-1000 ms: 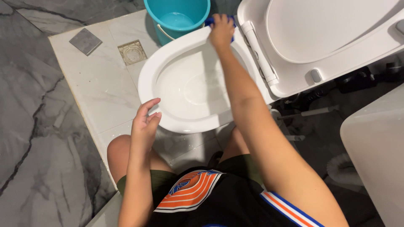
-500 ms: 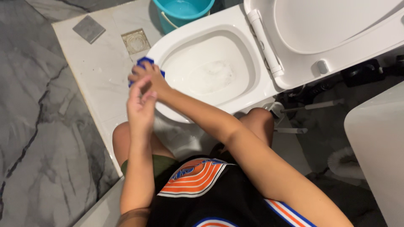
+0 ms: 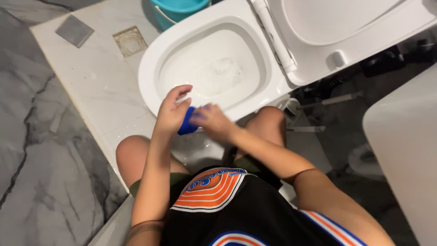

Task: The person cleans a toilet by scooping water from a green basin with a ladle and pouring it onto the seat and rim, then wiping the surfaces with a blue cloth. They repeatedly rinse the cloth and continue wiping the seat, lid, and rim.

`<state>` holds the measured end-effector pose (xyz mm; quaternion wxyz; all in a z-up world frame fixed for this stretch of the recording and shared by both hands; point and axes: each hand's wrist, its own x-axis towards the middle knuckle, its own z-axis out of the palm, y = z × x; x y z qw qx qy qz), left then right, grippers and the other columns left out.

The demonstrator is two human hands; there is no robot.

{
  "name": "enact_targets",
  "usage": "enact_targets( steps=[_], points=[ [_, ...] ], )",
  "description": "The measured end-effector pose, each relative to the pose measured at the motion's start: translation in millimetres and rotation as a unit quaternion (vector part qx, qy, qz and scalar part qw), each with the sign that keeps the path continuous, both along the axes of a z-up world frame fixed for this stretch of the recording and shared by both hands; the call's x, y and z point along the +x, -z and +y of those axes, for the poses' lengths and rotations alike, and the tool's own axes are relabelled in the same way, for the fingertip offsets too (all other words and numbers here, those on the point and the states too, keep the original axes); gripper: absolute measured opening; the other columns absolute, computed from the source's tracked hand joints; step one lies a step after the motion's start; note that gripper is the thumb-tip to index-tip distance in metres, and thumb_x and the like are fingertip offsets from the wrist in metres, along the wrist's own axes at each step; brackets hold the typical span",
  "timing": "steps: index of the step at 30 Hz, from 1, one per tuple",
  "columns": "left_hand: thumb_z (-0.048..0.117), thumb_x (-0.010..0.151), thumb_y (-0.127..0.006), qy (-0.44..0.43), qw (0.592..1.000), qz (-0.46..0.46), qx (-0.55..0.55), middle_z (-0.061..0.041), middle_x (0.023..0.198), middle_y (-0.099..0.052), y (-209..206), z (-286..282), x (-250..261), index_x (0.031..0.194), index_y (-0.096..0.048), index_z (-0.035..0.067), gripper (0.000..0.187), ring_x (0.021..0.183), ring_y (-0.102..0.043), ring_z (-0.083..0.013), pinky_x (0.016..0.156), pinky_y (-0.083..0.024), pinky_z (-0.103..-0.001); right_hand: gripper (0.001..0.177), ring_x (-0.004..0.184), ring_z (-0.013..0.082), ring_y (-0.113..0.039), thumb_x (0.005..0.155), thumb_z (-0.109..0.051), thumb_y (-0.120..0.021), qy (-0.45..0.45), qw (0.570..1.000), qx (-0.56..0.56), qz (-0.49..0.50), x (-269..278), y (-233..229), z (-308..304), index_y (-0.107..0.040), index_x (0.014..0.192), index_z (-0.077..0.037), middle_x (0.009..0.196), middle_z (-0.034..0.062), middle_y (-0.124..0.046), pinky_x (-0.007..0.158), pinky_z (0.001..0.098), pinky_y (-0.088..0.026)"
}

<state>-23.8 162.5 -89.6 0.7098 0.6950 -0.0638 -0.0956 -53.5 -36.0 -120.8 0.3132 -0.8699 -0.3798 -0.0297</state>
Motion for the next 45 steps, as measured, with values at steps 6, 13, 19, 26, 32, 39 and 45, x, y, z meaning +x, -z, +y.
enact_targets(
  steps=[6,13,19,26,32,39,45],
  points=[
    [-0.011,0.076,-0.056,0.064,0.982,-0.103,0.143,-0.022,0.149,-0.049,-43.2,-15.4,42.3,0.148,-0.051,0.001,0.074,0.134,-0.047,-0.0314,0.109,-0.041,-0.040,0.041,0.103,0.0309,-0.069,0.090,-0.023,-0.076,0.226,0.934,0.185,0.206,77.3,-92.8,-11.4,-0.061,0.124,-0.008,0.120,0.0094,-0.065,0.090,0.0409,-0.054],
    [0.014,0.085,-0.077,-0.058,0.982,-0.019,0.177,-0.020,0.124,-0.069,-111.0,-31.5,81.6,0.146,-0.046,0.005,0.069,0.110,-0.069,-0.0295,0.091,-0.054,-0.036,0.041,0.095,0.0308,-0.068,0.083,-0.027,-0.079,0.320,0.904,0.121,0.255,135.2,-195.4,28.1,-0.060,0.113,-0.008,0.114,0.0120,-0.060,0.082,0.0412,-0.055],
    [0.031,0.076,-0.082,-0.115,0.960,0.079,0.241,-0.019,0.100,-0.074,-187.6,-54.3,80.5,0.128,-0.059,0.006,0.062,0.091,-0.074,-0.0319,0.078,-0.057,-0.041,0.028,0.090,0.0293,-0.069,0.086,-0.028,-0.075,0.370,0.867,0.157,0.293,136.6,-217.7,18.2,-0.075,0.106,-0.009,0.114,0.0108,-0.058,0.076,0.0397,-0.060],
    [0.029,0.087,-0.075,-0.055,0.944,0.125,0.302,-0.015,0.096,-0.074,-286.4,-83.5,66.5,0.112,-0.069,0.010,0.032,0.089,-0.071,-0.0355,0.078,-0.053,-0.043,0.038,0.112,0.0370,-0.066,0.099,-0.037,-0.061,0.445,0.843,0.186,0.237,118.6,-202.7,-23.7,-0.075,0.120,-0.009,0.135,0.0230,-0.059,0.099,0.0404,-0.051],
    [0.021,0.091,-0.062,-0.022,0.946,0.139,0.291,-0.020,0.095,-0.073,-347.2,-100.4,63.9,0.124,-0.068,0.015,0.034,0.089,-0.073,-0.0381,0.083,-0.054,-0.045,0.052,0.141,0.0470,-0.041,0.100,-0.041,-0.060,0.523,0.776,0.225,0.272,99.3,-231.6,-42.9,-0.060,0.142,-0.011,0.153,0.0350,-0.037,0.113,0.0460,-0.038],
    [0.027,0.095,-0.060,-0.029,0.910,0.097,0.403,-0.026,0.107,-0.071,-390.8,-132.5,64.2,0.125,-0.072,0.010,0.036,0.103,-0.067,-0.0442,0.091,-0.052,-0.049,0.067,0.146,0.0517,-0.028,0.085,-0.033,-0.078,0.480,0.846,0.090,0.215,70.4,-384.1,-76.5,-0.055,0.144,-0.010,0.159,0.0346,-0.023,0.116,0.0493,-0.032],
    [0.027,0.096,-0.060,-0.072,0.899,0.064,0.428,-0.026,0.112,-0.070,-405.0,-145.2,54.2,0.126,-0.069,0.008,0.036,0.105,-0.065,-0.0463,0.092,-0.050,-0.052,0.041,0.142,0.0384,-0.049,0.095,-0.027,-0.076,0.372,0.885,0.200,0.196,17.8,-511.4,-147.4,-0.065,0.132,-0.012,0.153,0.0212,-0.049,0.114,0.0427,-0.042]
  ],
)
